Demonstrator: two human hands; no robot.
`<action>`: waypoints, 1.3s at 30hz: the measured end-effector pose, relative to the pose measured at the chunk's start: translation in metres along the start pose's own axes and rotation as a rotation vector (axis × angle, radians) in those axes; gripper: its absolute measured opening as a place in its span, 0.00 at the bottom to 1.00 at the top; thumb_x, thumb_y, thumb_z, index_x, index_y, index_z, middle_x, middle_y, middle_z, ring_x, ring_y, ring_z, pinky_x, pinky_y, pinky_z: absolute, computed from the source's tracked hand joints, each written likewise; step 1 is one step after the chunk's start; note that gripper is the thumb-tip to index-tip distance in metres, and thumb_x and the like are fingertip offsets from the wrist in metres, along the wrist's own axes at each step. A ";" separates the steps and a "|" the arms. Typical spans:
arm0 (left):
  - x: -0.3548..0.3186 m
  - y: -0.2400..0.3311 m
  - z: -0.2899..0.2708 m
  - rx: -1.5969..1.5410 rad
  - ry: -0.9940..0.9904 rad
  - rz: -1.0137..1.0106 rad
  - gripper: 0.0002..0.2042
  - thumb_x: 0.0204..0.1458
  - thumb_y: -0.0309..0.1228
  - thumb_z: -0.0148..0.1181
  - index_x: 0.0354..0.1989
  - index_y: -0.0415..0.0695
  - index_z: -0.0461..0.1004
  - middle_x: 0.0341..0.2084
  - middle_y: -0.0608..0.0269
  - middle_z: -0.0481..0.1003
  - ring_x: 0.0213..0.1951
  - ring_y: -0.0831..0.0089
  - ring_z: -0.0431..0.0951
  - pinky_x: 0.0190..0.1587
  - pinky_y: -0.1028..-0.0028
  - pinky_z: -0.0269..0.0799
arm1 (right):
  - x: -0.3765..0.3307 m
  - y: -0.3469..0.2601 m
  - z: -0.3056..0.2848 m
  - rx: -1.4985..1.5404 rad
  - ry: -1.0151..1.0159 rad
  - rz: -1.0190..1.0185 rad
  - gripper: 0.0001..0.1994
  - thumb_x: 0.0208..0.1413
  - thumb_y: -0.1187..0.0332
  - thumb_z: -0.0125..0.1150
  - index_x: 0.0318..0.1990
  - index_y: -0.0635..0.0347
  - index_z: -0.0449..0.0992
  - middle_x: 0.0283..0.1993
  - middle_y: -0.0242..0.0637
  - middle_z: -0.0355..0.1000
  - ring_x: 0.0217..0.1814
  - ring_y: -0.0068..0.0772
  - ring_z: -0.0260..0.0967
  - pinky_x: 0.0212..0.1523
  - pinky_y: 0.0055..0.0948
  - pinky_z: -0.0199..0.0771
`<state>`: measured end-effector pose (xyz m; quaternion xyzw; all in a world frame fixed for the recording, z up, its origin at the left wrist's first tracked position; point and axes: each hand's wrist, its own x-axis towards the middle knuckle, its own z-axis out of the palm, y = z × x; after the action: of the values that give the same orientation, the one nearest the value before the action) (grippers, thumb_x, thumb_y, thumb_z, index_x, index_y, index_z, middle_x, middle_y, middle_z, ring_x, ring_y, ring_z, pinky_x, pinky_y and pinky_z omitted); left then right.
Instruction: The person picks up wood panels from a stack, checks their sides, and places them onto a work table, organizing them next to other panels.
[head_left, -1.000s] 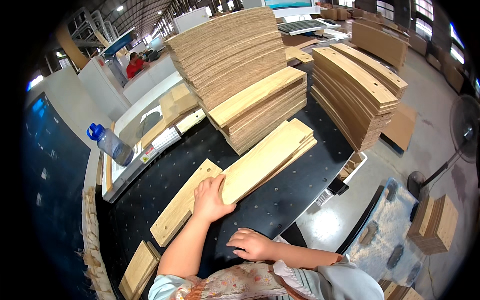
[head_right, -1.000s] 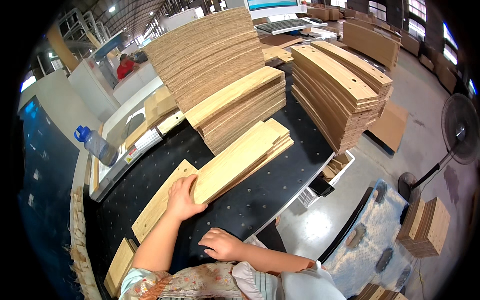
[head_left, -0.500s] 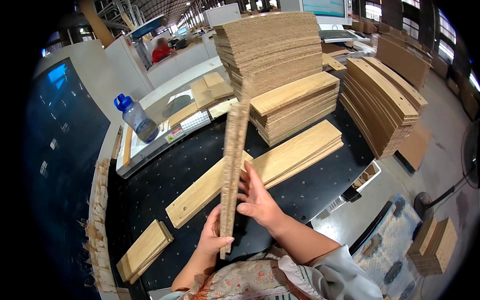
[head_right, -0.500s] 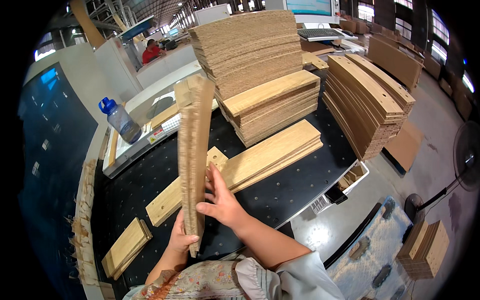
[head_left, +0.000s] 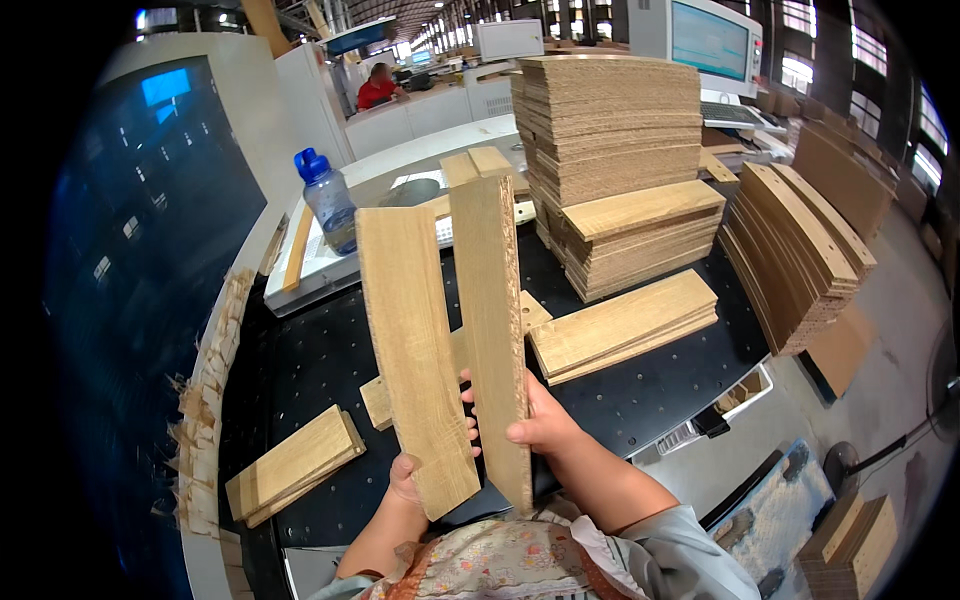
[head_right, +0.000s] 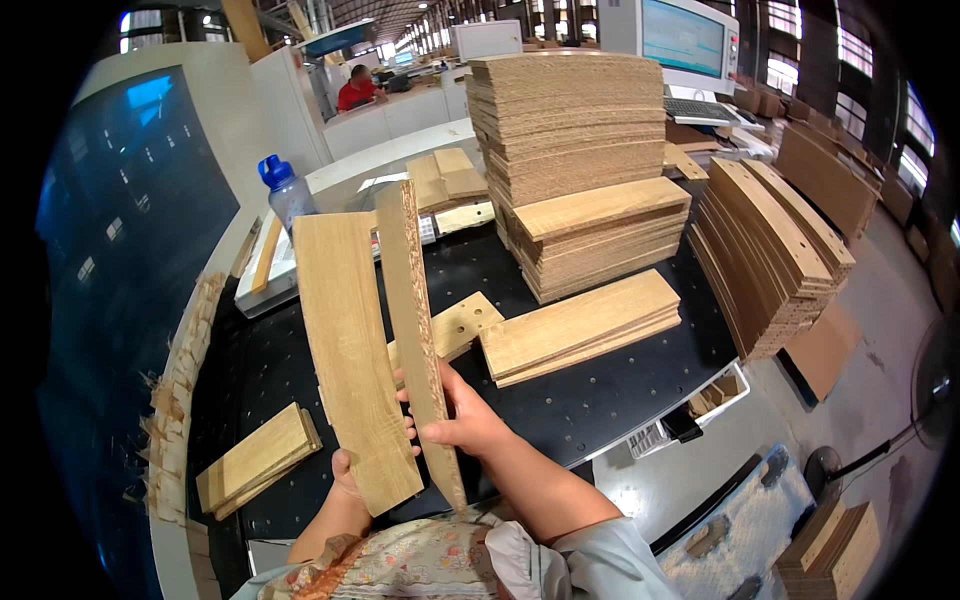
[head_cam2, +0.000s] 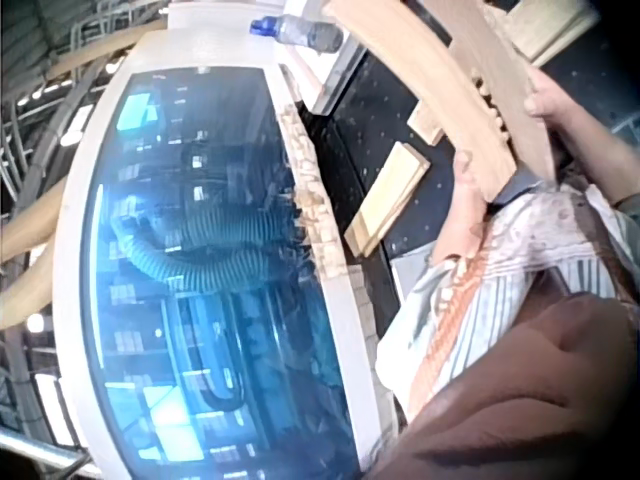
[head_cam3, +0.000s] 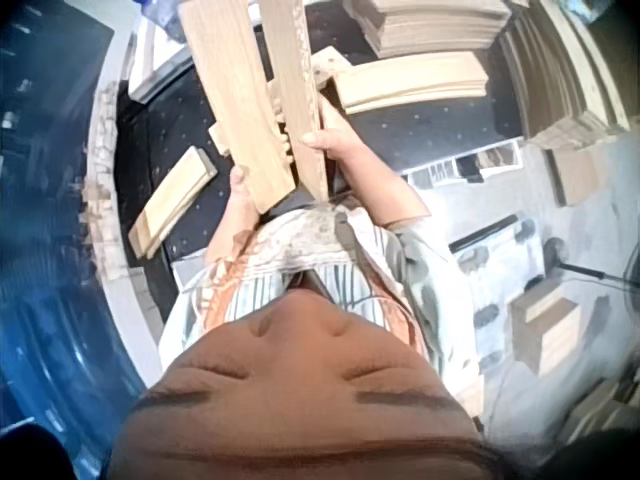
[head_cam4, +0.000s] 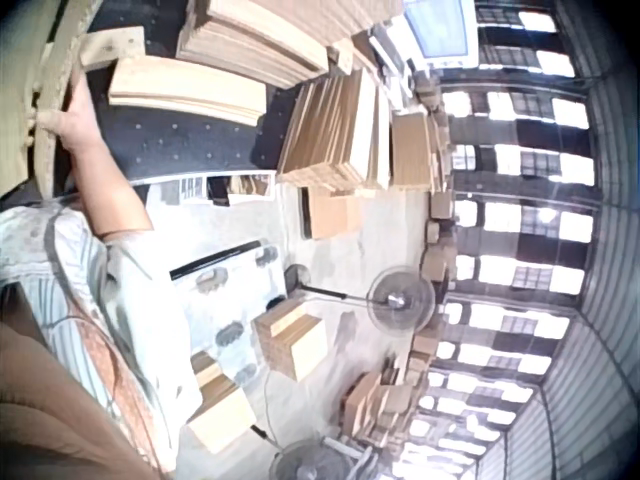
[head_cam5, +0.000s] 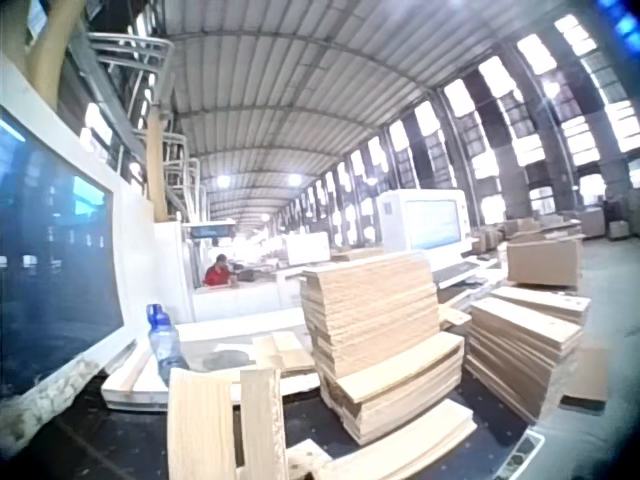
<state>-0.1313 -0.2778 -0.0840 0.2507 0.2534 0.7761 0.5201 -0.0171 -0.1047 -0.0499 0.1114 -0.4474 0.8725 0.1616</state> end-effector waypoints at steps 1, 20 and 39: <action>0.000 0.000 0.003 -0.057 -0.019 -0.005 0.50 0.30 0.47 0.71 0.62 0.36 0.52 0.51 0.46 0.66 0.52 0.58 0.70 0.56 0.60 0.67 | -0.002 -0.001 -0.001 0.068 -0.066 0.072 0.49 0.33 0.56 0.74 0.64 0.59 0.53 0.55 0.41 0.60 0.49 0.34 0.66 0.53 0.37 0.68; -0.001 -0.033 0.039 -0.038 0.019 0.049 0.41 0.36 0.27 0.71 0.62 0.47 0.57 0.58 0.63 0.62 0.58 0.66 0.66 0.58 0.63 0.65 | 0.015 0.018 0.051 -1.404 0.325 -0.226 0.53 0.37 0.43 0.68 0.66 0.62 0.46 0.59 0.55 0.50 0.62 0.57 0.49 0.60 0.49 0.52; -0.008 -0.044 0.020 0.174 0.121 -0.021 0.37 0.36 0.21 0.62 0.61 0.43 0.58 0.54 0.56 0.67 0.55 0.62 0.68 0.58 0.61 0.65 | -0.004 0.001 0.036 -1.295 0.245 -0.245 0.44 0.42 0.51 0.68 0.64 0.61 0.53 0.57 0.54 0.58 0.55 0.50 0.58 0.56 0.44 0.59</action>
<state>-0.0850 -0.2684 -0.0987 0.2449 0.3535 0.7594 0.4882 -0.0117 -0.1353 -0.0318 -0.0579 -0.8432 0.4096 0.3433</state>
